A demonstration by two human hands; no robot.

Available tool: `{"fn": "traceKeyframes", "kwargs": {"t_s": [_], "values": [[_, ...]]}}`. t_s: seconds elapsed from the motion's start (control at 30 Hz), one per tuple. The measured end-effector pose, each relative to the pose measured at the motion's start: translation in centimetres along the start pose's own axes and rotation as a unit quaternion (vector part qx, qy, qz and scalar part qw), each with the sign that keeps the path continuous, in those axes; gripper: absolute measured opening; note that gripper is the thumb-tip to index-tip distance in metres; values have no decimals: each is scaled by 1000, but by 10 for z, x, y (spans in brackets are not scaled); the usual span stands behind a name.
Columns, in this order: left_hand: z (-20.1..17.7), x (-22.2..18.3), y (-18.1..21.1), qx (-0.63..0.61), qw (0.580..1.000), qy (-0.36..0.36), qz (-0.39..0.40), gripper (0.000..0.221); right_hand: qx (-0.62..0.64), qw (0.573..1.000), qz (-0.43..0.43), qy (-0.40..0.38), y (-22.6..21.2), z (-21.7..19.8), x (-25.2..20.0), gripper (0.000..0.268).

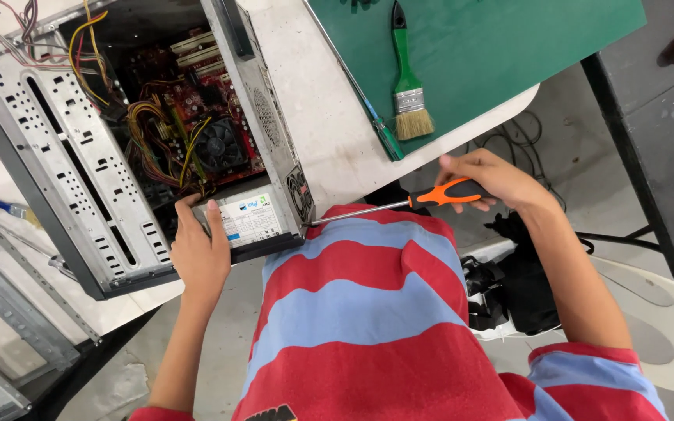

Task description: Installing a power supply unit into a desktop computer case and securing it with screws.

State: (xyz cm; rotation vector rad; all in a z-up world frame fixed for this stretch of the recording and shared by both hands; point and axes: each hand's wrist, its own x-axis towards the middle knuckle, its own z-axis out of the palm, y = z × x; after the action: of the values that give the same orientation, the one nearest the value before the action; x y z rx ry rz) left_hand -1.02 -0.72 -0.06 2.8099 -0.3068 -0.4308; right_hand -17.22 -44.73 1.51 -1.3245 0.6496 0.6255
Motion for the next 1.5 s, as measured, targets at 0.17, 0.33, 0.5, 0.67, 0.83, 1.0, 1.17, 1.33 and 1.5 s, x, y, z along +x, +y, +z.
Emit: {"fn": "traceKeyframes", "kwargs": {"t_s": [0.17,0.33,0.5,0.67,0.83,1.0,1.17,1.33,1.5], "values": [[-2,-1,1,-4,1000,-2,-3,38,-85,990,-111,27,-5,-18,-5,27],[-3,-2,5,-6,1000,13,-3,40,16,985,-165,49,19,-46,-13,47],[-15,-1,24,-31,998,48,9,37,104,973,-199,62,47,-39,-7,52],[-20,-1,30,-46,994,74,63,28,66,945,-192,257,41,-46,30,32],[-24,-2,33,-64,992,83,67,25,-56,919,-137,365,49,-75,79,27],[-22,-2,33,-70,991,95,59,23,-82,910,-151,378,19,-57,93,28],[-18,-2,26,-69,991,106,52,23,-93,908,-145,383,17,-56,97,31],[-20,-2,27,-74,991,98,46,25,-65,917,-129,371,16,-56,91,35],[-19,-2,25,-73,991,99,45,26,-65,919,-135,365,20,-54,96,36]]}}
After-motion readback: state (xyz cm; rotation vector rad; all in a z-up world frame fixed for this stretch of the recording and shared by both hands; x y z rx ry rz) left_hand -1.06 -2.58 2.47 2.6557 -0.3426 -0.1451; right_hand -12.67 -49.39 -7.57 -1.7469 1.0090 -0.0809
